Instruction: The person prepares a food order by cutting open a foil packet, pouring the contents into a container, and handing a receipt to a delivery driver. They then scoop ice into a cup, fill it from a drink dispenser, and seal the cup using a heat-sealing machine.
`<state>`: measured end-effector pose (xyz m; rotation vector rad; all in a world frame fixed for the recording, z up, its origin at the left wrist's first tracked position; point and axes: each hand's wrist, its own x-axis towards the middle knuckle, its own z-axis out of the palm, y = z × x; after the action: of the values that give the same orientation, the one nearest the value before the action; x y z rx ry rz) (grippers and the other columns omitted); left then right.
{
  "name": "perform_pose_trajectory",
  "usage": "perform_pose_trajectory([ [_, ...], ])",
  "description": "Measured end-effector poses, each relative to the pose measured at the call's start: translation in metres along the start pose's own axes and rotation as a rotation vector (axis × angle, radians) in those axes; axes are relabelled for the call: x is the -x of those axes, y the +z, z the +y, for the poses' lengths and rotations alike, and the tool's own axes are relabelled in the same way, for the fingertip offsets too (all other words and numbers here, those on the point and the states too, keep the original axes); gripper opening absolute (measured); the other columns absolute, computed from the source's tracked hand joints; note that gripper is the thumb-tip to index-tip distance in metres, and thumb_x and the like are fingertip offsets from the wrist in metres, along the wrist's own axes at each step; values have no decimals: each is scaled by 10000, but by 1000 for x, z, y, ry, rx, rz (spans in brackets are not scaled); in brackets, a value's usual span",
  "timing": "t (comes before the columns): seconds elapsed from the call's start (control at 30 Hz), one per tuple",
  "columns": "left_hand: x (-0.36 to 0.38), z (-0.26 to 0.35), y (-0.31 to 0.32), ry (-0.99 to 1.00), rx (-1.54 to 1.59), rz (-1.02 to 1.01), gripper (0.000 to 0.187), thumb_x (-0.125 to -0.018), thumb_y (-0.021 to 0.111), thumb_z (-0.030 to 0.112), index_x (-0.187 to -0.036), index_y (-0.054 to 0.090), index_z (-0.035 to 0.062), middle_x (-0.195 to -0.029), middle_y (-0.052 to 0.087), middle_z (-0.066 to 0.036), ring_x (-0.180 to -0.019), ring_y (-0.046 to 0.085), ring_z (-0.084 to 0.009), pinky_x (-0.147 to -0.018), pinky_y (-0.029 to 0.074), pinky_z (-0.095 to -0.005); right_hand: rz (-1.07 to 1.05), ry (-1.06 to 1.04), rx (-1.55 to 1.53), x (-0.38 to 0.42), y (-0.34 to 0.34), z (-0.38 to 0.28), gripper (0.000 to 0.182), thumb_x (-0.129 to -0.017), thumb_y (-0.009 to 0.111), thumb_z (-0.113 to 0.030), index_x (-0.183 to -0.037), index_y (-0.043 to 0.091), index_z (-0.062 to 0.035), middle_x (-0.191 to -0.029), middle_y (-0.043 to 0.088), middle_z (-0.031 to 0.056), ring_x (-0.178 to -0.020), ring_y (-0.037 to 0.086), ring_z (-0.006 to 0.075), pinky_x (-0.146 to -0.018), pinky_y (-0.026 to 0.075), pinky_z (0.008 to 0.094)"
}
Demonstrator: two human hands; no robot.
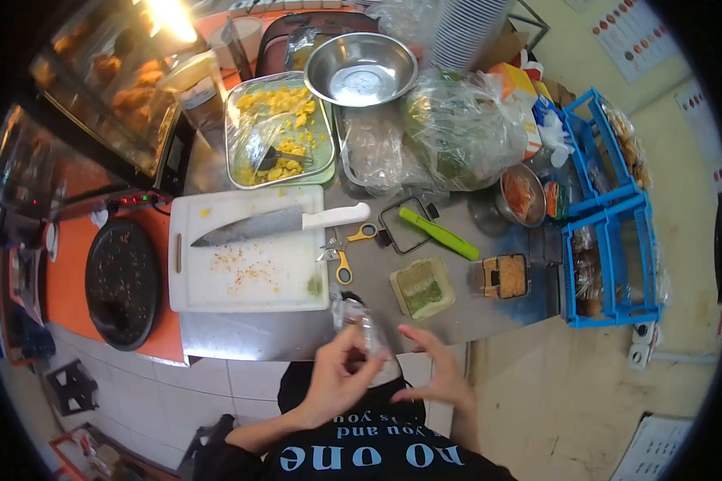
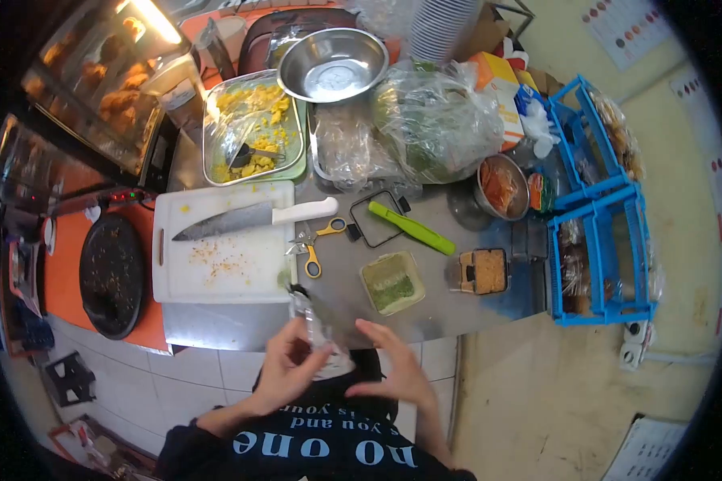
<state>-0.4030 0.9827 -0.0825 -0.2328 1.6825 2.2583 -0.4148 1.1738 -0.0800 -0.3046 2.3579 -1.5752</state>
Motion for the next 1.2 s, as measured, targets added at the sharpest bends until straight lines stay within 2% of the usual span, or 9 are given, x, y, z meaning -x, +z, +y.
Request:
perform_pose_trajectory([
  [0.1, 2, 1, 32, 51, 19, -114, 132, -828, 621, 13, -837, 489, 18, -860, 568, -34, -782, 540, -44, -634, 489, -209, 415, -151, 193, 32, 45, 24, 427, -758, 655, -100, -1162, 547, -11, -1188, 562, 152, -1038, 569, 293, -822, 477, 347],
  [0.23, -6, 4, 57, 339, -21, -254, 231, -781, 676, 40, -950, 523, 5, -882, 562, -55, -848, 563, -117, -692, 484, -243, 702, 177, -379, 51, 25, 46, 274, -814, 579, -123, -1031, 596, 44, -949, 629, 149, -842, 626, 257, -754, 496, 355],
  [0.3, -16, -6, 58, 619, -155, -249, 337, -774, 683, 70, -1057, 510, 7, -988, 548, -94, -962, 551, -174, -796, 468, -290, 720, 74, 16, 48, -1, 27, 249, -853, 560, -173, -956, 608, 48, -826, 618, 114, -792, 600, 188, -706, 480, 316],
  [0.4, -19, -34, 59, 529, -180, 189, 518, -775, 660, 84, -1224, 411, 15, -1172, 467, -192, -1135, 444, -295, -967, 356, -373, 691, 48, 232, 69, -41, 37, 315, -902, 520, -262, -928, 591, 44, -784, 592, 73, -725, 527, 128, -644, 423, 259],
  [0.43, -24, -50, 61, 409, -172, 114, 547, -869, 562, 193, -1309, 294, 9, -1293, 341, -226, -1199, 368, -305, -1027, 267, -366, 666, 77, 263, 67, -51, 27, 334, -908, 515, -281, -923, 587, 45, -774, 583, 67, -711, 509, 121, -634, 408, 252],
  [0.53, -32, -99, 93, -52, 361, -39, 490, -942, 426, 307, -1307, 301, 5, -1289, 356, -216, -1205, 368, -293, -1025, 272, -352, 583, 170, 339, 53, -63, 11, 360, -926, 492, -304, -895, 575, 45, -727, 547, 36, -678, 461, 101, -599, 378, 247],
  [0.67, -38, -122, 104, -391, 439, -207, 353, -990, 269, 344, -1115, 414, 47, -1020, 466, -79, -987, 440, -168, -924, 337, -290, 400, 337, 384, 35, -77, 8, 336, -941, 461, -269, -870, 567, 42, -675, 516, 24, -648, 429, 91, -574, 367, 253],
  [0.9, -36, -138, 116, -548, 564, -66, 388, -993, 228, 376, -1013, 455, 62, -920, 481, -18, -867, 442, -111, -819, 364, -250, 172, 559, 476, 1, -81, -2, 444, -966, 408, -348, -717, 520, 2, -612, 413, -42, -600, 346, 64, -506, 287, 251],
  [1.2, -31, -150, 111, -642, 563, -152, 433, -989, 251, 340, -956, 529, 10, -898, 552, -43, -849, 495, -132, -799, 401, -287, 110, 606, 559, -27, -88, -3, 497, -969, 381, -334, -649, 442, 41, -502, 359, 75, -519, 339, 105, -471, 301, 331],
])
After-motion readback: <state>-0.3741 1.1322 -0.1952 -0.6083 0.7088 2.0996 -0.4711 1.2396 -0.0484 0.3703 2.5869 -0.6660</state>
